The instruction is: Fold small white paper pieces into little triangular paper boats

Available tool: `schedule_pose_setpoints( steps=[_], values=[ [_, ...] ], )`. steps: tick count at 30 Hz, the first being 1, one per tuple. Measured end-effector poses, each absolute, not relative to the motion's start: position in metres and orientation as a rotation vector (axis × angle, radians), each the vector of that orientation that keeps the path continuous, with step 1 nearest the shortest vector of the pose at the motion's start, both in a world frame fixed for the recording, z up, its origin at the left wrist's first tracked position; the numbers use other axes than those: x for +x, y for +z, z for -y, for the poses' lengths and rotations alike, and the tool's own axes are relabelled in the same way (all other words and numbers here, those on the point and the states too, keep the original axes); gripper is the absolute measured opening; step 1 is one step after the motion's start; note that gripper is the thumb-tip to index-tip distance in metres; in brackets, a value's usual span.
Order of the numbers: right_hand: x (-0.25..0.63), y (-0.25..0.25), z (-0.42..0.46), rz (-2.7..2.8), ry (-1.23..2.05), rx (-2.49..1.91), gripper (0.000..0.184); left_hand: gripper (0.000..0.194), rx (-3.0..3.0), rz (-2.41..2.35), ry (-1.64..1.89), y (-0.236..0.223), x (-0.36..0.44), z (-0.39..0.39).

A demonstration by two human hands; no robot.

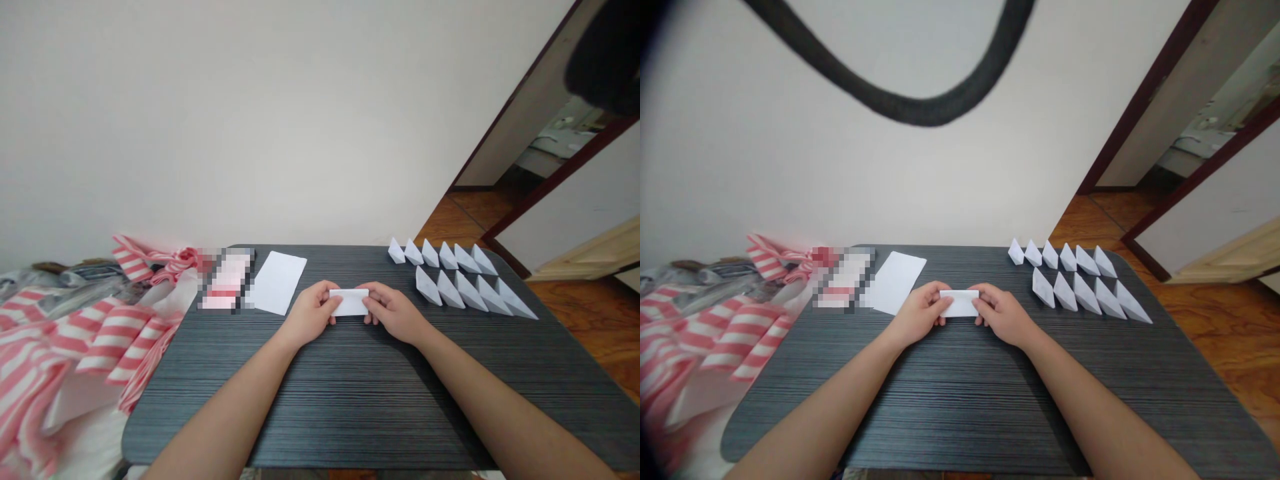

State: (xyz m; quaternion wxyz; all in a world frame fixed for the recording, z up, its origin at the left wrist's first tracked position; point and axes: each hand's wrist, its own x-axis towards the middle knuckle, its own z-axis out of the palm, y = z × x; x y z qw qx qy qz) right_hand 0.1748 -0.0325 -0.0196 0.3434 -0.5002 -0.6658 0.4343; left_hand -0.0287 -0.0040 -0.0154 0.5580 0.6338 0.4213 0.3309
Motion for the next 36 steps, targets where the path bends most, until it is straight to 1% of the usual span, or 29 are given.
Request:
schedule_pose_setpoints(
  steps=[11,19,25,33,36],
  values=[
    [0.1743,-0.0183,0.0327,1.739,1.122,-1.306,0.027,0.024,1.526,-0.988,0.768,-0.0159,-0.0295,0.0041],
    [0.1744,-0.0188,0.0325,1.730,1.133,-1.295,0.030,0.026,1.483,-0.979,0.773,-0.0157,-0.0285,0.0037],
    [0.1748,-0.0211,0.0318,1.700,1.205,-1.252,0.033,0.026,1.487,-0.980,0.790,-0.0172,-0.0287,0.0035],
    [0.1765,-0.0210,0.0315,1.720,1.188,-1.271,0.033,0.024,1.492,-0.957,0.762,-0.0189,-0.0285,0.0031],
    [0.1767,-0.0205,0.0315,1.714,1.197,-1.250,0.032,0.023,1.457,-0.944,0.806,-0.0185,-0.0283,0.0023]
  ],
)
